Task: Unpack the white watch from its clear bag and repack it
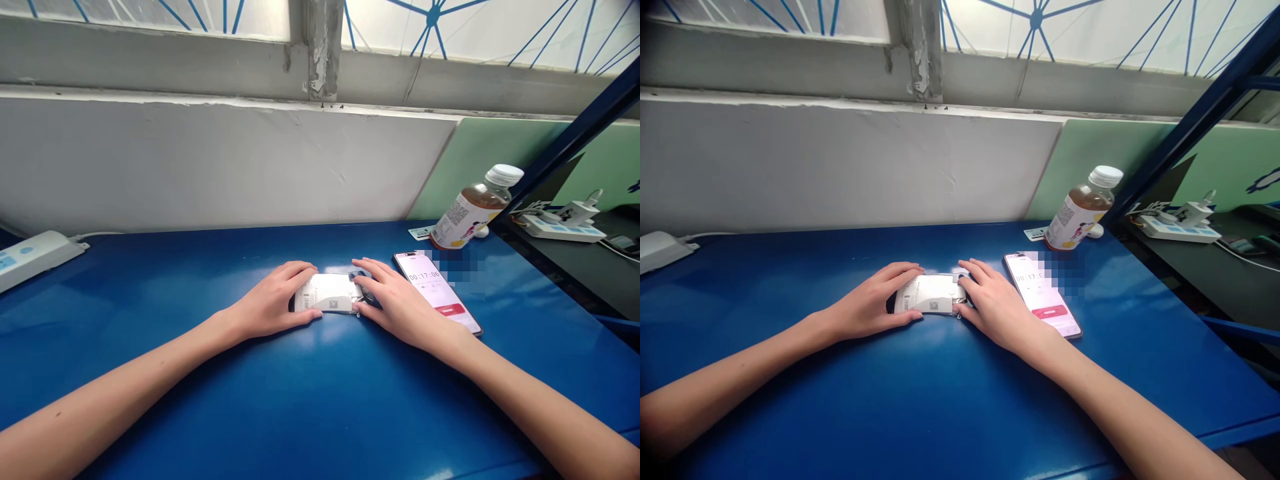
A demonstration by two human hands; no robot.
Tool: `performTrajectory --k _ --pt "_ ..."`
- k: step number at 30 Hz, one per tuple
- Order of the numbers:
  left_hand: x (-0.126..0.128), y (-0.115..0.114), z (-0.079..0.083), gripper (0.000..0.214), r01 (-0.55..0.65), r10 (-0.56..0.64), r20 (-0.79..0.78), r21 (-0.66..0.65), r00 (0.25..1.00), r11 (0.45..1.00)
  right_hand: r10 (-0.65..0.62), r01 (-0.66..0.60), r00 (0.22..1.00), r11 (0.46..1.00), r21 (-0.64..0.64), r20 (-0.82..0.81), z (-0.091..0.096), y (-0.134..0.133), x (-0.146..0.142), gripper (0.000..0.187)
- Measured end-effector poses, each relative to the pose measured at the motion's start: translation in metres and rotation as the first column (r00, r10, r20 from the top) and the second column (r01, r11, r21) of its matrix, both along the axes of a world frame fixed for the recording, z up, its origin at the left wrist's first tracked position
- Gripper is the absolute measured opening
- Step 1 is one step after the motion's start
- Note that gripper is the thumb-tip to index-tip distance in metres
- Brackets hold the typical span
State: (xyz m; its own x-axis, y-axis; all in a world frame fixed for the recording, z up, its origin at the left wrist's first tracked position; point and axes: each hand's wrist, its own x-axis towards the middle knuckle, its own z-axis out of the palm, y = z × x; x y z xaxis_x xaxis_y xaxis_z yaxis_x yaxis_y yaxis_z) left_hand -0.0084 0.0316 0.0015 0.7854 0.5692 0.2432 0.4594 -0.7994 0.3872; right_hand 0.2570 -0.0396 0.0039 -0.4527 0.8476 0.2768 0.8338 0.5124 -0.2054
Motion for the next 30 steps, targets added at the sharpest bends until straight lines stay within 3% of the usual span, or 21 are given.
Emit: performTrajectory --k 10,19,30 --pt "-0.0001 -0.0002 0.0003 0.054 -0.001 0.002 0.014 -0.039 1.000 0.999 0.038 -0.039 0.993 0.999 -0.001 -0.113 -0.0045 0.0002 -0.0059 0.016" --pt "0.0005 0.0001 -0.0015 0.052 -0.015 0.015 0.025 -0.026 1.000 1.000 0.076 -0.069 0.990 0.996 0.060 -0.119 -0.0056 0.0024 -0.0047 0.018" --pt "0.0010 -0.0007 -0.0015 0.052 -0.021 0.021 0.024 0.011 0.999 1.000 0.112 -0.112 0.994 0.982 0.156 0.007 -0.0004 0.0063 0.0008 0.020"
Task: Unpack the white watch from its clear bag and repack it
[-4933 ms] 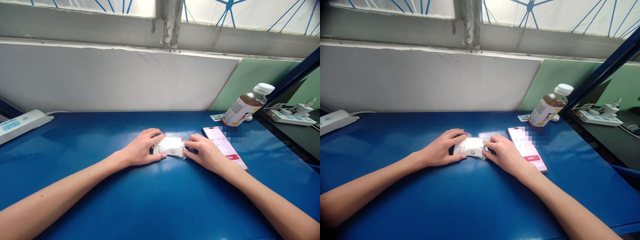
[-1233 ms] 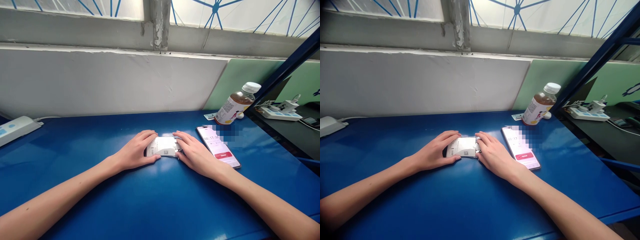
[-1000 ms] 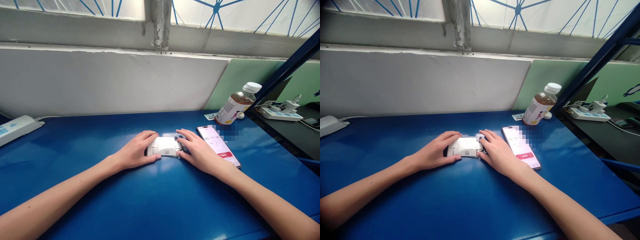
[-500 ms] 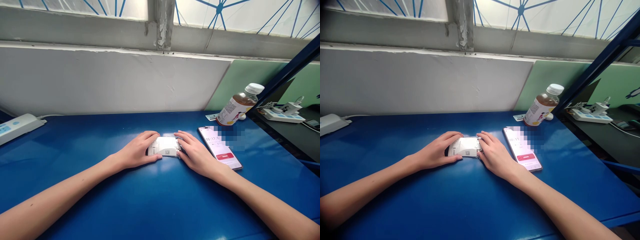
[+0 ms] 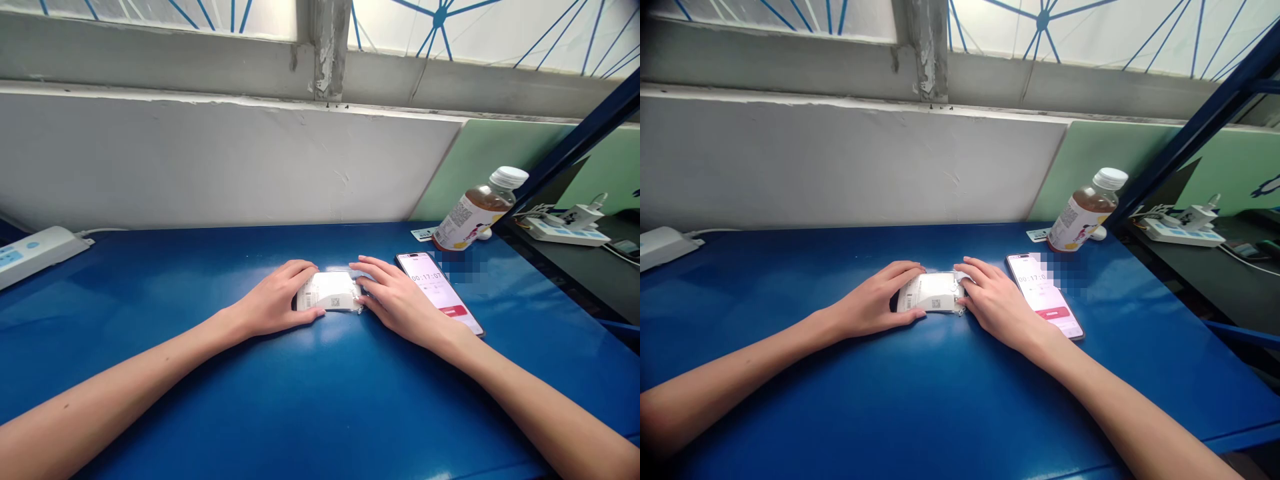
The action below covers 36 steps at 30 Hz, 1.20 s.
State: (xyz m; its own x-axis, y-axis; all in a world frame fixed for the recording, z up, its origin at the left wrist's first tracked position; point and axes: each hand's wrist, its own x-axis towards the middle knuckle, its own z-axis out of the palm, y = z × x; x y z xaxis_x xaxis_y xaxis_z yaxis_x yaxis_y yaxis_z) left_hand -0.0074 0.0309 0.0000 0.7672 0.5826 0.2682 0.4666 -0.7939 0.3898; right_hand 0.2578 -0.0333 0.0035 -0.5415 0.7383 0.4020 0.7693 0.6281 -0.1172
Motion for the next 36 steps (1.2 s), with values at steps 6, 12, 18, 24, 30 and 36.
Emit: performTrajectory --k 6,12,18,24,30,36 --pt "0.000 0.000 -0.001 0.052 -0.003 0.003 -0.014 0.059 1.000 0.998 0.005 -0.005 0.996 1.000 -0.002 0.094 0.009 0.003 0.009 0.019" --pt "0.001 0.000 -0.001 0.052 -0.017 0.017 -0.013 0.052 1.000 0.998 -0.022 0.039 0.992 0.990 -0.139 0.120 0.022 0.004 0.021 0.020" --pt "0.000 0.001 -0.001 0.051 -0.003 0.005 -0.026 0.061 1.000 0.998 -0.054 0.058 0.998 0.987 -0.151 0.031 0.019 -0.001 0.014 0.022" --pt "0.002 0.000 0.002 0.047 0.019 -0.016 -0.039 0.074 0.999 0.997 -0.046 0.025 0.994 0.980 -0.200 -0.102 0.001 -0.004 0.001 0.028" --pt "0.002 0.001 0.001 0.049 0.026 -0.019 -0.073 0.096 0.997 0.995 -0.124 0.098 0.987 0.967 -0.233 -0.100 -0.004 -0.001 0.001 0.029" --pt "0.002 0.000 0.000 0.052 0.023 -0.016 -0.078 0.092 0.997 0.996 -0.115 0.118 0.993 0.956 -0.268 0.024 0.013 -0.002 0.009 0.021"
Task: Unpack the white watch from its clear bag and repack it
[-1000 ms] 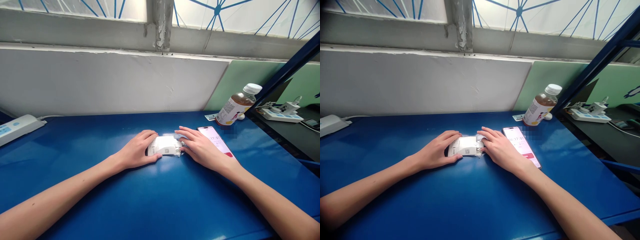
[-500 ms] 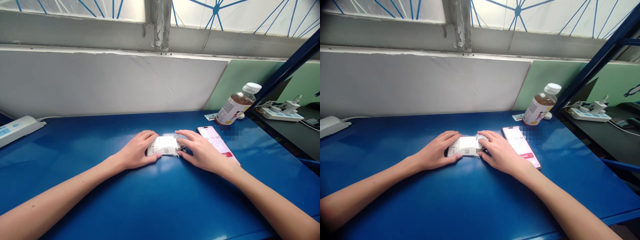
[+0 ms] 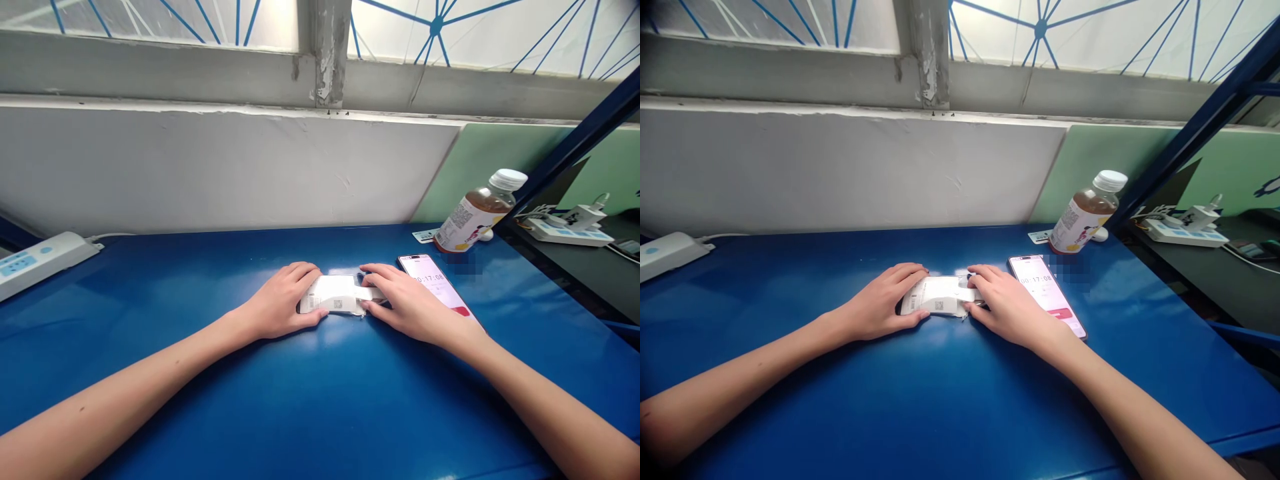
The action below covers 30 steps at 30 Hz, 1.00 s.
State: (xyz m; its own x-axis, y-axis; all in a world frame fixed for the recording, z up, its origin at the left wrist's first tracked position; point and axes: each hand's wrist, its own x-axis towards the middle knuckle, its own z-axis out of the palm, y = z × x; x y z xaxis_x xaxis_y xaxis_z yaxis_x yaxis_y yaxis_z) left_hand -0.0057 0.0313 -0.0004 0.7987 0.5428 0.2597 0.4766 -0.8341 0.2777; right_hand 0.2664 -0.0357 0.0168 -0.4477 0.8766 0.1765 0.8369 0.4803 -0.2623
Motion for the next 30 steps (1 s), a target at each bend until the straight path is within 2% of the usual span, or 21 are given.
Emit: performTrajectory --k 3,8,11,22,26,30 --pt "0.000 0.000 0.000 0.052 -0.002 0.002 0.002 -0.005 1.000 1.000 -0.009 0.009 1.000 1.000 -0.004 -0.002 0.001 0.002 0.004 0.019" --pt "0.000 0.000 0.000 0.051 -0.008 0.008 0.015 -0.008 1.000 1.000 0.035 -0.031 0.998 0.997 0.076 -0.053 -0.009 0.005 0.003 0.026" --pt "0.000 0.000 0.001 0.051 -0.007 0.007 0.016 -0.009 1.000 1.000 0.044 -0.039 0.996 0.997 0.060 -0.084 -0.012 0.004 0.000 0.022" --pt "0.000 0.000 0.002 0.052 -0.023 0.024 0.007 -0.025 1.000 0.999 -0.040 0.039 0.999 0.998 0.058 0.023 0.002 0.004 0.008 0.017" --pt "0.001 0.000 0.002 0.054 -0.056 0.056 -0.009 -0.051 0.998 0.997 -0.127 0.122 0.991 0.981 0.151 0.027 0.004 0.008 0.013 0.019" --pt "0.004 -0.003 0.003 0.055 -0.089 0.088 -0.018 -0.078 0.996 0.993 -0.168 0.182 0.983 0.934 0.306 -0.072 0.000 0.015 0.019 0.022"
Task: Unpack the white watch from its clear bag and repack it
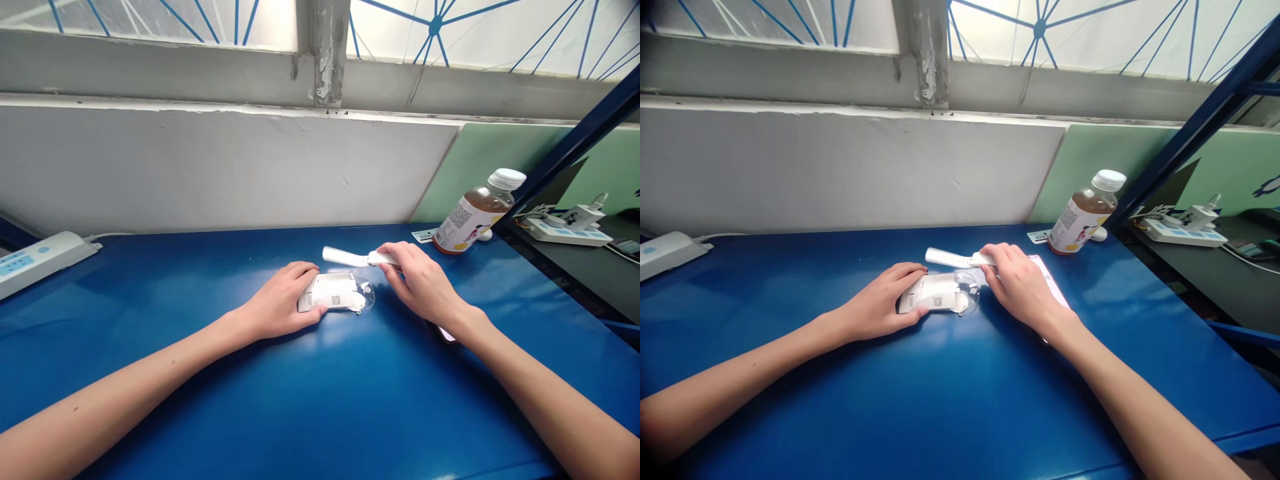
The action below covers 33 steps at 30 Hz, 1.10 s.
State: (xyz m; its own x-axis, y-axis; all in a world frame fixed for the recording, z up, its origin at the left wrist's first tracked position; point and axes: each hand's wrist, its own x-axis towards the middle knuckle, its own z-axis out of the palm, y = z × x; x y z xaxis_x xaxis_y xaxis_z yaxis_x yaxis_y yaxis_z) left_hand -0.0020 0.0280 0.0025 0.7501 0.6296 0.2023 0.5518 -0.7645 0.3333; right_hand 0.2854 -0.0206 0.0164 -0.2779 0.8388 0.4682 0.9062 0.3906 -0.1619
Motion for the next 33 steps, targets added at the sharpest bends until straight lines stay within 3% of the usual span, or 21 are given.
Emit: performTrajectory --k 4,6,8,11,15,17,21,23,29,33 --pt "0.001 -0.004 -0.003 0.071 -0.041 0.039 -0.018 -0.073 0.999 0.997 0.018 -0.004 0.996 0.988 0.157 -0.087 -0.002 0.003 0.005 0.024" --pt "0.001 -0.006 -0.002 0.082 -0.096 0.103 0.055 -0.122 0.993 0.988 0.028 -0.010 0.994 0.987 0.158 -0.108 0.000 0.002 0.005 0.025" --pt "0.001 -0.010 0.002 0.079 -0.138 0.159 0.189 -0.119 0.969 0.983 0.038 -0.025 0.994 0.992 0.121 -0.104 0.003 -0.002 -0.001 0.023" --pt "0.006 -0.019 0.014 0.067 -0.104 0.072 0.320 0.084 0.945 0.991 0.094 -0.091 0.993 0.995 0.052 -0.070 0.010 -0.015 -0.017 0.020" --pt "0.016 -0.033 0.028 0.060 0.071 -0.155 0.259 0.308 0.953 0.949 0.296 -0.288 0.951 0.953 0.095 -0.085 0.013 -0.033 -0.041 0.021" --pt "0.020 -0.036 0.029 0.055 0.096 -0.176 0.220 0.333 0.959 0.938 0.369 -0.354 0.926 0.923 0.150 -0.084 0.012 -0.039 -0.046 0.022" --pt "0.023 -0.035 0.029 0.028 0.169 -0.209 0.174 0.219 0.962 0.961 0.458 -0.428 0.885 0.872 0.237 -0.088 0.007 -0.039 -0.042 0.025" --pt "0.023 -0.034 0.030 0.024 0.212 -0.237 0.198 0.136 0.951 0.968 0.469 -0.423 0.871 0.867 0.264 -0.145 0.007 -0.039 -0.039 0.028" --pt "0.024 -0.038 0.036 0.027 0.348 -0.291 0.381 -0.089 0.878 0.933 0.408 -0.341 0.776 0.913 0.224 -0.480 0.022 -0.041 -0.045 0.012" --pt "0.029 -0.038 0.036 0.036 0.358 -0.166 0.479 -0.343 0.862 0.868 0.310 -0.262 0.700 0.949 0.173 -0.643 0.033 -0.031 -0.061 0.005"
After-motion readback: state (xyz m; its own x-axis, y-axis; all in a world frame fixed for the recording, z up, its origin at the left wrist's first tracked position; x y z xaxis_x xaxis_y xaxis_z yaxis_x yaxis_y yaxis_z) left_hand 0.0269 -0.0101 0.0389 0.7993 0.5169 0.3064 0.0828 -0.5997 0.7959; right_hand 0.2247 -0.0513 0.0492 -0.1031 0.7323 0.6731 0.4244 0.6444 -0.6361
